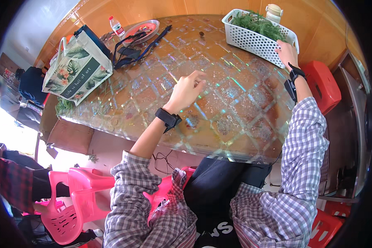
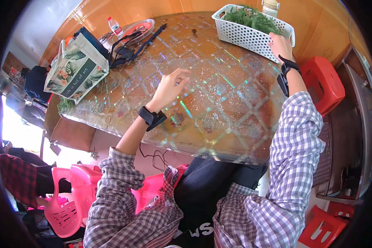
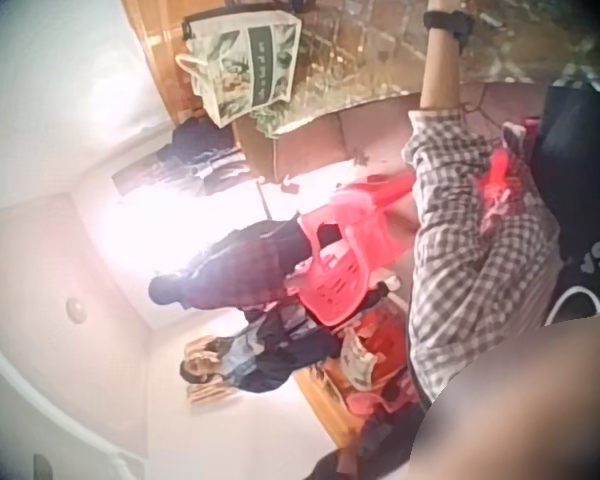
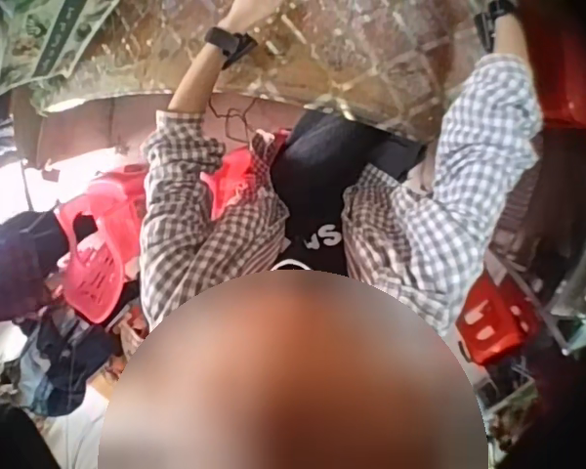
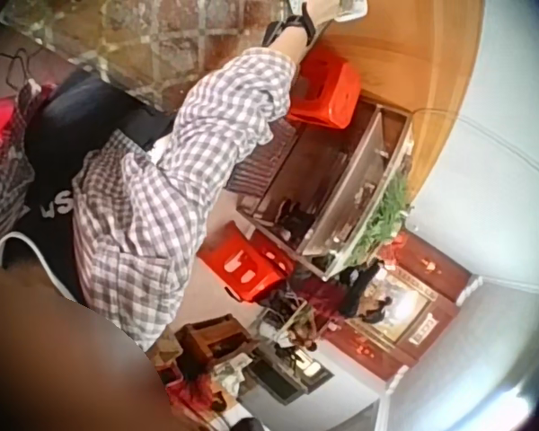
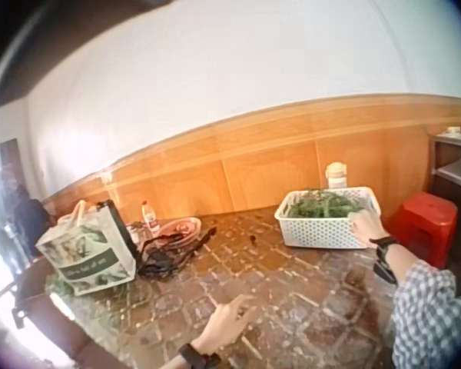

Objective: Picking individual leaves from green plant stems and sorting them into a white plastic basket.

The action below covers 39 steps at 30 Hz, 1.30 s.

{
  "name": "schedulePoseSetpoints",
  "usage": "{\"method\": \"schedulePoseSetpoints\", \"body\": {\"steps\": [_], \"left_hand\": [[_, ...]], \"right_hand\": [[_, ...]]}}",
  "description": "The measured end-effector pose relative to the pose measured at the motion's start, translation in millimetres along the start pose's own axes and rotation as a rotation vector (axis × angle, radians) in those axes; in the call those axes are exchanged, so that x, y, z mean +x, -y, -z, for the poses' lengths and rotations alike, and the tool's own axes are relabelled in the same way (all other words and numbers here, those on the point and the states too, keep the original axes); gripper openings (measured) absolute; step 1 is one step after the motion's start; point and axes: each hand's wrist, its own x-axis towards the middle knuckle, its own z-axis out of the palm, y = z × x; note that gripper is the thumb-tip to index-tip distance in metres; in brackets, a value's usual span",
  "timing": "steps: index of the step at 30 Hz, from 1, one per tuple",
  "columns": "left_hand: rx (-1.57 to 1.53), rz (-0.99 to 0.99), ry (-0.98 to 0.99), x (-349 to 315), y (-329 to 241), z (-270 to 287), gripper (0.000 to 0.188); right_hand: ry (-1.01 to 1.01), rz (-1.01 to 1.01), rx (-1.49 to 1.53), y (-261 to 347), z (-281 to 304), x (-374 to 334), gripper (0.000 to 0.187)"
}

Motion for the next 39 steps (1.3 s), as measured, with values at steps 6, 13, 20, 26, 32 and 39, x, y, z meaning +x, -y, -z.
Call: {"method": "schedulePoseSetpoints", "body": {"steps": [6,13,20,26,32,39], "left_hand": [[0.024,-0.108,0.003,-1.5,-17.5,-2.4,0.025],[-0.044,-0.108,-0.02,0.4,-42.1,-24.7,0.025],[-0.002,-0.16,-0.05,-11.3,-52.7,-31.6,0.022],[-0.172,-0.016,-0.18,-14.1,-32.2,-24.9,0.026],[-0.441,0.12,-0.272,-16.2,-11.5,-2.4,0.034],[-0.522,0.075,-0.221,-19.5,-12.3,-3.5,0.034]], "right_hand": [[-0.182,0.127,-0.075,-5.9,10.8,-15.1,0.021],[-0.229,0.264,-0.081,22.5,62.0,-57.0,0.018],[-0.066,0.258,0.11,82.6,103.1,-132.8,0.03],[-0.159,0.367,0.14,82.7,111.3,-189.7,0.019],[-0.041,0.263,0.056,73.8,111.8,-181.6,0.018],[0.133,-0.016,-0.024,37.1,96.2,-99.8,0.018]]}}
